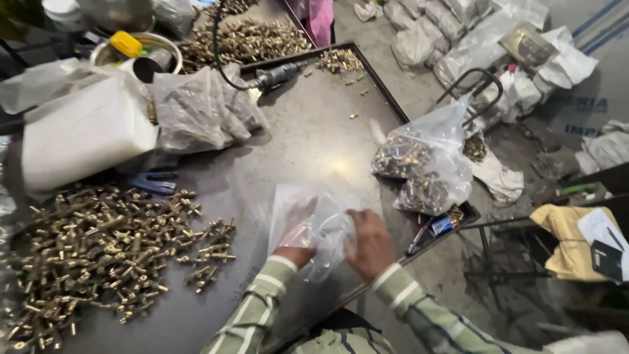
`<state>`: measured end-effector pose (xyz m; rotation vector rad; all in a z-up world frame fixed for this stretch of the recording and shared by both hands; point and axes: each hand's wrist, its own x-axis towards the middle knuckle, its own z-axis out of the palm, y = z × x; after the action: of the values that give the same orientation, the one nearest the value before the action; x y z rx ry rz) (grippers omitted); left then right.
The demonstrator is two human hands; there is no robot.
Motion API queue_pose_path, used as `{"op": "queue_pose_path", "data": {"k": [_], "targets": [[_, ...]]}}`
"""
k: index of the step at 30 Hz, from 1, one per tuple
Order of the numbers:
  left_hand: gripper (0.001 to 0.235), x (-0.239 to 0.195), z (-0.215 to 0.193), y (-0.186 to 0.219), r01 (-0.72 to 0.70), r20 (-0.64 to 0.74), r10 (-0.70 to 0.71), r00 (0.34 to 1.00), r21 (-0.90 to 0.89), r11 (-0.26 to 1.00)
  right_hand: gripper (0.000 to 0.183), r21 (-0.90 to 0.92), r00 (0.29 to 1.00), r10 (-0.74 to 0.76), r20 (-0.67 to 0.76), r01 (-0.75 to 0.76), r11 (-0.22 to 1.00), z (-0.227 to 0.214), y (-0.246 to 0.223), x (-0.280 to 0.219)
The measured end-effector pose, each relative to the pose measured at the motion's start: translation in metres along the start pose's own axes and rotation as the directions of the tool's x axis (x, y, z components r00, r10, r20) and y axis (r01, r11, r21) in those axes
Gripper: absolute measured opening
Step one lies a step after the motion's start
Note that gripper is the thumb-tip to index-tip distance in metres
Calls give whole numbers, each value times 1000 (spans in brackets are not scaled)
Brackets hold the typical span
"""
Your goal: The person places small brass-colored metal parts into plastic bags and seals them with a stapler.
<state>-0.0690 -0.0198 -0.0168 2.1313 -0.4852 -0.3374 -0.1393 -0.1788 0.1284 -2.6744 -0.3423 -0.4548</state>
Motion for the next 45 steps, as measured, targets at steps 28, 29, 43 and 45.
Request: {"op": "queue_pose_path", "data": {"k": [28,29,43,45], "targets": [[93,96,-52,69,242,-18,-277,961,543,804,32,269,947,292,137,-319,909,15,9,19],[93,87,-46,67,243,-25,-274,961,542,804,32,269,949,286,133,-312,911,20,28,20],[27,-26,-67,73,93,-407,226,885,631,770,20,293,914,404,-38,-376,879,80,80,17],[28,-34,-70,48,206,-474,107,874,560,802,20,326,895,439,-76,-394,859,84,85,12]]}}
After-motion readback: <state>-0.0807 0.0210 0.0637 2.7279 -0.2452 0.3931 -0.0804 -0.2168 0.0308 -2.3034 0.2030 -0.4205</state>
